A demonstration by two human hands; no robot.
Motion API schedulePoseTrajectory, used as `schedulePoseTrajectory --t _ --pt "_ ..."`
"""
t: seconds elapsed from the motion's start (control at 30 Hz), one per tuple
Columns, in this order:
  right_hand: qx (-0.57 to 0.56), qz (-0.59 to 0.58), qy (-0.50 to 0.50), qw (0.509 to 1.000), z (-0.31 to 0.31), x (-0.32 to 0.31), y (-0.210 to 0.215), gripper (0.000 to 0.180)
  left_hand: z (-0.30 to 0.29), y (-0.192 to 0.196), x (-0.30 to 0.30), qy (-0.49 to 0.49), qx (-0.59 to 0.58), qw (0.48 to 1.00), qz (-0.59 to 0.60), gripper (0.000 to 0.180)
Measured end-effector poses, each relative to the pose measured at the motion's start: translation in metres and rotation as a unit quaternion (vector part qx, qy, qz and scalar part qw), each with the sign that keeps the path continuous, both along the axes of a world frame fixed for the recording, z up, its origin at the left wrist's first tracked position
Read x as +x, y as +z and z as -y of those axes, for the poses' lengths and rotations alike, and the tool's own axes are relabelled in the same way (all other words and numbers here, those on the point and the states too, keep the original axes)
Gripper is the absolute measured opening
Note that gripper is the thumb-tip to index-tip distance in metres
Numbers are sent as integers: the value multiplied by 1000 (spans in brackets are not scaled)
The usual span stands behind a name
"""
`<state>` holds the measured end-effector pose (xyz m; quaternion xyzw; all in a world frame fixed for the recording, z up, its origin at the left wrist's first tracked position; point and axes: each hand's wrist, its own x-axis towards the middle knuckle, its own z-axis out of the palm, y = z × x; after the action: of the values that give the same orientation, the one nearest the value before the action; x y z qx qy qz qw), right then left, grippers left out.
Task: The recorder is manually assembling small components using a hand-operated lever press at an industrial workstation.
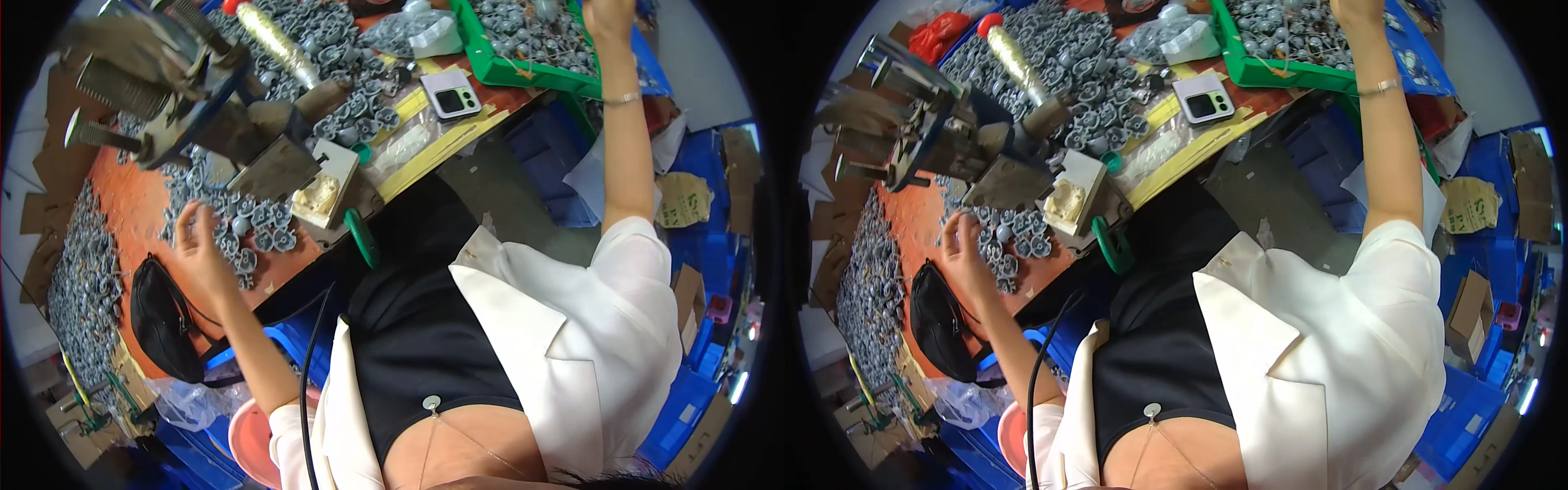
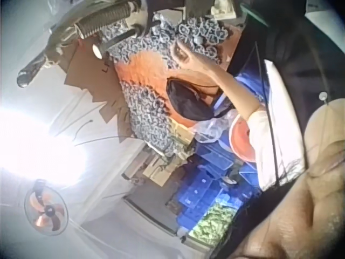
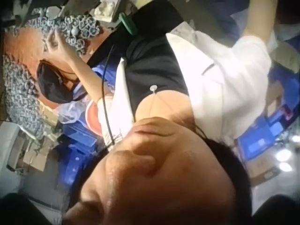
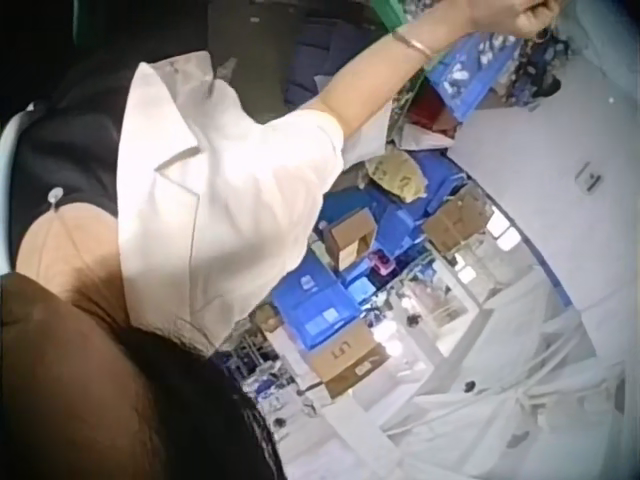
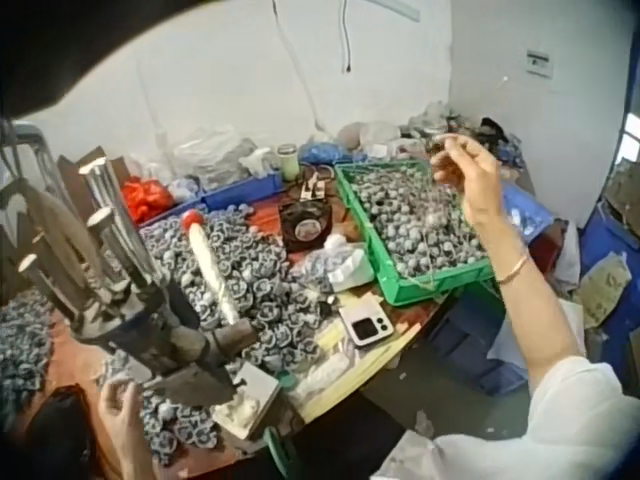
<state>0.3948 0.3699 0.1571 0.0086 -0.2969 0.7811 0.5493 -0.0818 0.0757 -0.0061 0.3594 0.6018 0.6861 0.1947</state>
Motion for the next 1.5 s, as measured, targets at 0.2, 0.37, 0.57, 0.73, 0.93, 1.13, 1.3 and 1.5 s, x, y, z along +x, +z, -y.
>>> schedulePoseTrajectory --t 0.2,0.37,0.57,0.73,0.93,1.13,1.3,1.5 --pt "229 358 -289 858 118 -80 -54 23 -5 -24 102 -85 -19 977 -194 20" --pt "218 403 -63 886 200 -113 -72 18 -7 -19 119 -58 -52 971 -228 16" --pt "369 377 116 842 217 -133 -75 12 17 12 90 -144 -141 936 -288 30" --pt "287 440 130 841 223 -126 -78 11 27 8 -53 158 -183 877 -416 25" --pt "222 473 104 847 232 -135 -87 14 2 -25 -137 177 -278 819 -469 24" --pt "310 497 86 806 221 -135 -100 10 -11 -23 -126 127 -310 874 -352 22" --pt "362 547 -13 755 227 -154 -117 8 -5 -1 -29 50 -51 986 -152 16" --pt "360 503 -157 770 230 -190 -134 3 23 19 69 -184 -56 889 416 35"
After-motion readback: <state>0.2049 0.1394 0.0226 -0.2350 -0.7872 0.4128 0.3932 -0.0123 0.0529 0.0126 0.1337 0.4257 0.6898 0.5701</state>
